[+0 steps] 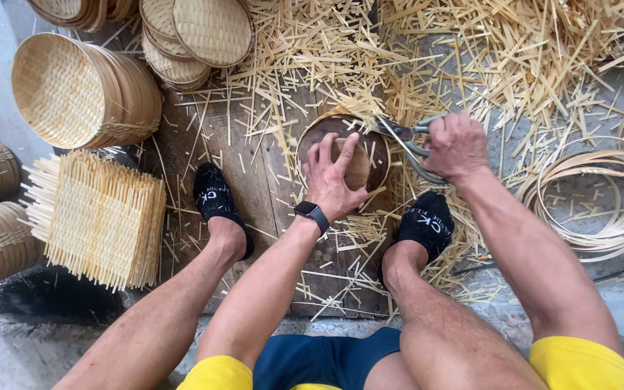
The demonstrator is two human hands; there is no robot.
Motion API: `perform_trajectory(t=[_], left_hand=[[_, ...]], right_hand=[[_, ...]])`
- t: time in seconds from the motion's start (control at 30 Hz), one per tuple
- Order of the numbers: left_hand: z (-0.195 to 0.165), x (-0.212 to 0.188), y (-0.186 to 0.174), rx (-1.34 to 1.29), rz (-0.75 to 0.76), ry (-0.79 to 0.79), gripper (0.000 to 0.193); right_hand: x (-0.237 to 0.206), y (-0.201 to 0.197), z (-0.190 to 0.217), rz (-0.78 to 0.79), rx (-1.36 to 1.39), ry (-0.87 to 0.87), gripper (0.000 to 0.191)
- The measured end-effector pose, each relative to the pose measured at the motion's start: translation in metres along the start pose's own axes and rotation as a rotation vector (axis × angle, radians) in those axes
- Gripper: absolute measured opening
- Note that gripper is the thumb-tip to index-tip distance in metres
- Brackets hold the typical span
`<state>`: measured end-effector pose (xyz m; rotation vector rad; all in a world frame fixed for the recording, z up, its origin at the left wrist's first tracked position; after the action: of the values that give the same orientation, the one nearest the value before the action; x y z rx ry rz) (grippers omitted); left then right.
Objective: The person sits on the workshop floor making a round woven bamboo sieve. They trim the edge of a square woven bamboo panel with scissors, fit a bent bamboo rim strip around it, press the panel over a round wooden mold, tuck and secure the rim, and place the finished sieve onto a stack of completed sieves.
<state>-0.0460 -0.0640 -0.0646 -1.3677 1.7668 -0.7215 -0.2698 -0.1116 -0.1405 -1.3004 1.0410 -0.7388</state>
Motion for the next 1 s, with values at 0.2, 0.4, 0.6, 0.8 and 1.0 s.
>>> perform_trajectory(t=[0.2,0.4,0.6,0.8,1.0], left_hand=[[-0.002,0.005,0.001,-0.001,0.15,0.048,0.107],[-0.008,0.009,-0.001,0.038,0.213,0.185,0.108],[-0.017,0.008,-0.005,0.007,0.146,0.119,0.111],[-0.021,0.008,0.011,0.15,0.304,0.21,0.081],[-0.017,0.011,0.017,0.168,0.423,0.287,0.088]], right_hand=[[-0.007,-0.021,-0.011,-0.126,0.055,-0.041,0.025],[-0.004,-0.042,0.012,-0.346,-0.104,-0.084,0.03],[-0.007,-0.014,-0.013,-0.096,-0.01,-0.067,0.028],[-0.001,-0.048,0.01,-0.351,-0.117,-0.108,0.039],[0.0,0.023,-0.023,0.159,-0.086,-0.039,0.036]])
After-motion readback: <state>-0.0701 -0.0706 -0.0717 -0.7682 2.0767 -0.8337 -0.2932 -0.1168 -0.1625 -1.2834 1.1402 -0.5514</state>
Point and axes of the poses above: each hand's wrist, its own x-axis towards the middle knuckle, its own y-axis out of the palm, z = x × y, the point moved 10 cm from there along x, towards the middle knuckle, and after that the axes turned 1 degree about -z, right-handed, at the moved point
